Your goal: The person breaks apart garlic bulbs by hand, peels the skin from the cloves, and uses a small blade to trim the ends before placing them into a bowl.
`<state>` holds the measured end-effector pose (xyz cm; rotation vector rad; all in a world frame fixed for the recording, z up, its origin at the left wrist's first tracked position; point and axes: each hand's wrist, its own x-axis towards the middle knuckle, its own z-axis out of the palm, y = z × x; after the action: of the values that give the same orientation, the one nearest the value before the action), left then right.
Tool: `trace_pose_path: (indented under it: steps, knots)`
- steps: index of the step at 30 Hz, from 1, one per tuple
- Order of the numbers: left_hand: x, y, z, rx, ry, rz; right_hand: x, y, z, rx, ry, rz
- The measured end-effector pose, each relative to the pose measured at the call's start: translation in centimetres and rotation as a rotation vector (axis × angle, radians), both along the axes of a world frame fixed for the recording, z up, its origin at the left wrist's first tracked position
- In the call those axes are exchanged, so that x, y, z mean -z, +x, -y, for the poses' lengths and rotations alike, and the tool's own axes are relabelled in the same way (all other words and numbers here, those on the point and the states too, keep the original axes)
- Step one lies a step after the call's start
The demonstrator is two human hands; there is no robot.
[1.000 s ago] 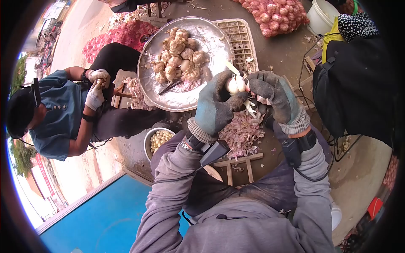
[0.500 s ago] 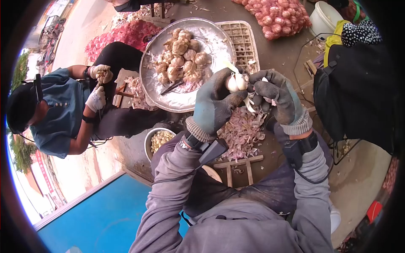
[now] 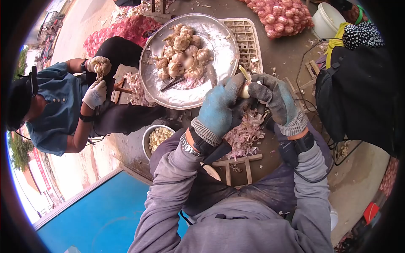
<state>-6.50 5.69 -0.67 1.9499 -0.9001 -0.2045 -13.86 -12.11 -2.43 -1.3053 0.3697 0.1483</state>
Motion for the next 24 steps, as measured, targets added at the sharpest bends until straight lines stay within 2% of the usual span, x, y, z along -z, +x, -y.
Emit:
trace_pose_path:
  steps: [4,8,14,16,17,19,21,23,24]
  knots:
    - [0.6,-0.1,-0.4,0.057,-0.068,-0.021,1.3,-0.2,0.1,0.024,0.047,0.093]
    - [1.1,-0.5,-0.5,0.015,-0.143,-0.007,1.4,-0.6,-0.2,0.036,0.11,0.107]
    - [1.6,-0.8,-0.9,-0.014,-0.219,-0.129,1.4,-1.1,-0.4,0.044,0.129,0.11]
    - [1.4,-0.9,-0.8,-0.052,-0.34,-0.434,2.4,-1.0,-0.5,0.107,0.32,0.214]
    - [1.3,-0.9,-0.7,-0.049,-0.339,-0.435,2.5,-1.2,-0.5,0.109,0.321,0.215]
    - [1.1,-0.7,-0.4,-0.054,-0.219,-0.232,1.7,-1.0,-1.1,0.185,0.106,0.118]
    - [1.1,-0.5,-0.2,-0.055,-0.152,-0.217,1.8,-0.9,-1.5,0.163,0.095,0.155]
    - [0.8,-0.6,0.1,-0.052,-0.085,-0.201,1.0,-0.9,-1.5,0.143,0.013,0.086]
    - [0.5,-0.9,0.5,-0.089,-0.082,-0.251,1.9,-1.4,-1.0,0.108,0.012,0.186]
